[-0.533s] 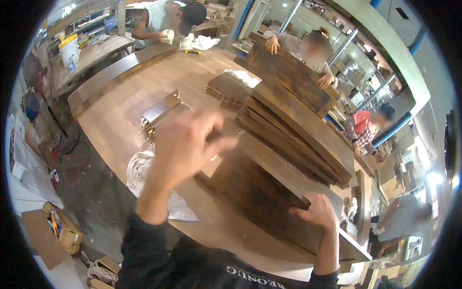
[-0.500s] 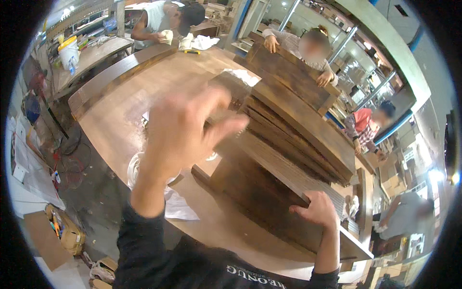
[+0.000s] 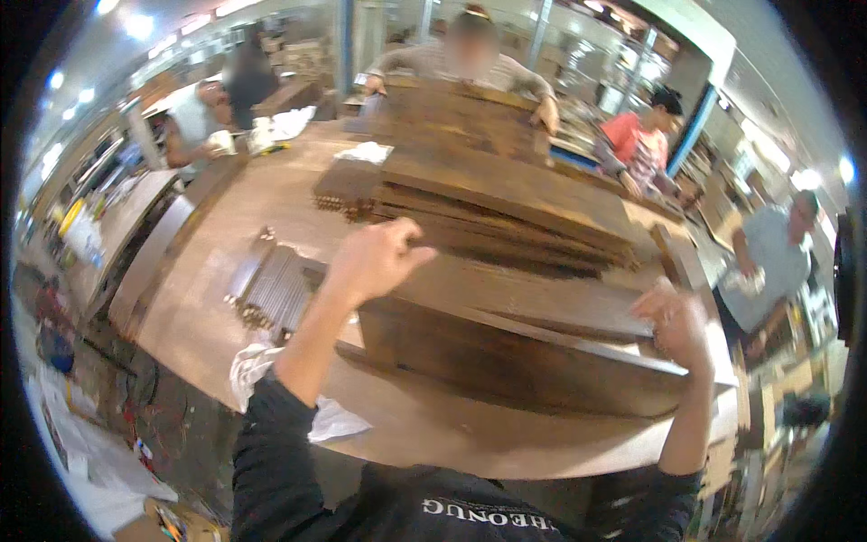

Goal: The person assembles wooden frames by hand, picking up long wooden slats and smaller wooden pieces from a workbench. They fit the pieces together to form rectangular frames and stack the completed units. Other workers are visible in the background performing similar tasks.

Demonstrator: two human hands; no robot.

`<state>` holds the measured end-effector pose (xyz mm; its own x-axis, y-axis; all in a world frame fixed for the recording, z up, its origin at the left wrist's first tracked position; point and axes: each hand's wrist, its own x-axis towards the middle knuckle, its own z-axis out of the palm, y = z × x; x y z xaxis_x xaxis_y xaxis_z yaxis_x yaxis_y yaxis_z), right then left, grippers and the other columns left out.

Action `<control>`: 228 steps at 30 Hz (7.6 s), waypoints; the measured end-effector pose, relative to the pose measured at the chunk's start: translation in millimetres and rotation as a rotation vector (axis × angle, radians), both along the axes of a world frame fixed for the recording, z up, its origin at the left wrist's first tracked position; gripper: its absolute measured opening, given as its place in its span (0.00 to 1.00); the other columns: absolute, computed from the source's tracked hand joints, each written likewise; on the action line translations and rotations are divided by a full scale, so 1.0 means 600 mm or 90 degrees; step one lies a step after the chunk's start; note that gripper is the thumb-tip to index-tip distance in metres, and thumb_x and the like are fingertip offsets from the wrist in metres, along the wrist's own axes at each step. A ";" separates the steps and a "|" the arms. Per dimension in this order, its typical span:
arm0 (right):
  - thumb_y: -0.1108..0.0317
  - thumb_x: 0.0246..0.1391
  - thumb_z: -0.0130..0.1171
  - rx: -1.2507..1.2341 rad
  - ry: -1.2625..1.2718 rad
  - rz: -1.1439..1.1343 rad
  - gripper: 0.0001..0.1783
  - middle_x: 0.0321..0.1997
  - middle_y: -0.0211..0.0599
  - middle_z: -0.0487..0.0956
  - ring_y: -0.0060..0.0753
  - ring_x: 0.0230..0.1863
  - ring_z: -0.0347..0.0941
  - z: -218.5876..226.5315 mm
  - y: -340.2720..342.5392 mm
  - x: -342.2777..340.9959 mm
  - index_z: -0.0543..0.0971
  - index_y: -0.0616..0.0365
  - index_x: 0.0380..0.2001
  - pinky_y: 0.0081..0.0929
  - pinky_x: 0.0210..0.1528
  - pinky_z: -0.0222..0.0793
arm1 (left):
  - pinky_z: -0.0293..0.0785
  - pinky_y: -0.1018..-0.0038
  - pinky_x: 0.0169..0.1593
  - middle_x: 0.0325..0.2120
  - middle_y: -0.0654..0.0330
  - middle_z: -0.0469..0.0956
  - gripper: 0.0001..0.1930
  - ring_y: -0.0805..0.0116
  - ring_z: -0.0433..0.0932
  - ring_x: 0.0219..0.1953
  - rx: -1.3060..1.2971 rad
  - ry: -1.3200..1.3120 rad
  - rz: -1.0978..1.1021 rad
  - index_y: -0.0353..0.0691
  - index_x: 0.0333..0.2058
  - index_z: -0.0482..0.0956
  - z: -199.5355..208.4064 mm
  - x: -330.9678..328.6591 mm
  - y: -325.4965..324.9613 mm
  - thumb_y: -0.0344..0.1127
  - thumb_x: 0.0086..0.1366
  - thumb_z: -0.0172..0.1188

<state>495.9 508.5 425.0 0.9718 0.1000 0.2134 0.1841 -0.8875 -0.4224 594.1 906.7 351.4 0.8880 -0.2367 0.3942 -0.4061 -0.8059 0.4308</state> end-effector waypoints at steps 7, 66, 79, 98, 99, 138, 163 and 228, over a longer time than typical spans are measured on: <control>0.59 0.59 0.47 -0.129 -0.167 -0.094 0.18 0.22 0.47 0.75 0.54 0.27 0.71 -0.152 -0.065 -0.007 0.77 0.58 0.22 0.45 0.32 0.68 | 0.71 0.70 0.30 0.22 0.55 0.77 0.19 0.61 0.77 0.25 -0.102 -0.064 -0.127 0.38 0.31 0.76 -0.005 -0.007 -0.025 0.51 0.54 0.61; 0.66 0.55 0.53 0.829 0.194 -0.073 0.16 0.48 0.37 0.76 0.31 0.49 0.72 -0.493 0.015 -0.313 0.73 0.61 0.45 0.31 0.51 0.67 | 0.64 0.67 0.29 0.19 0.61 0.72 0.21 0.62 0.75 0.25 0.219 -0.202 -0.414 0.43 0.27 0.69 -0.035 -0.170 -0.333 0.47 0.38 0.69; 0.72 0.48 0.57 0.653 -0.175 -0.445 0.25 0.45 0.47 0.70 0.38 0.40 0.68 -0.499 -0.411 -0.384 0.65 0.65 0.50 0.36 0.37 0.69 | 0.67 0.72 0.32 0.16 0.60 0.75 0.18 0.65 0.76 0.23 0.229 -0.205 -0.329 0.42 0.23 0.69 -0.039 -0.236 -0.331 0.47 0.44 0.66; 0.64 0.40 0.68 0.629 -0.190 -0.371 0.45 0.58 0.45 0.62 0.42 0.57 0.57 -0.476 -0.474 -0.389 0.56 0.62 0.60 0.35 0.60 0.51 | 0.70 0.64 0.35 0.16 0.56 0.75 0.16 0.59 0.76 0.22 0.325 -0.058 -0.250 0.42 0.26 0.69 -0.018 -0.307 -0.486 0.49 0.55 0.58; 0.64 0.40 0.68 0.576 -0.164 -0.372 0.45 0.58 0.44 0.62 0.42 0.58 0.56 -0.480 -0.466 -0.393 0.56 0.62 0.60 0.35 0.61 0.50 | 0.70 0.64 0.36 0.16 0.55 0.75 0.16 0.58 0.76 0.23 0.330 -0.040 -0.246 0.42 0.26 0.70 -0.012 -0.310 -0.490 0.49 0.55 0.58; 0.53 0.29 0.71 -0.211 -0.118 -0.157 0.37 0.51 0.41 0.71 0.45 0.56 0.64 -0.107 -0.133 -0.250 0.71 0.54 0.46 0.46 0.61 0.50 | 0.47 0.49 0.58 0.58 0.54 0.56 0.42 0.52 0.53 0.61 -0.112 -0.313 -0.178 0.49 0.56 0.62 -0.103 -0.315 -0.374 0.46 0.40 0.70; 0.48 0.24 0.72 -0.288 -0.296 0.043 0.35 0.28 0.44 0.78 0.51 0.30 0.74 -0.174 0.084 0.032 0.72 0.56 0.36 0.42 0.32 0.68 | 0.49 0.53 0.61 0.55 0.49 0.63 0.18 0.52 0.58 0.59 -0.069 -0.034 0.495 0.33 0.46 0.71 -0.466 -0.149 -0.117 0.30 0.55 0.51; 0.79 0.38 0.53 -0.093 0.023 -0.234 0.38 0.65 0.34 0.57 0.42 0.68 0.48 -0.523 0.026 -0.575 0.63 0.44 0.58 0.48 0.65 0.43 | 0.57 0.61 0.59 0.46 0.48 0.70 0.27 0.50 0.65 0.52 -0.049 -0.142 0.145 0.32 0.46 0.69 -0.365 -0.357 0.147 0.20 0.41 0.56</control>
<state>150.6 524.4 111.1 0.9550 -0.2292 0.1883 -0.1698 -0.9429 -0.2866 379.8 994.9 132.4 0.8046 -0.0037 0.5938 -0.3105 -0.8551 0.4153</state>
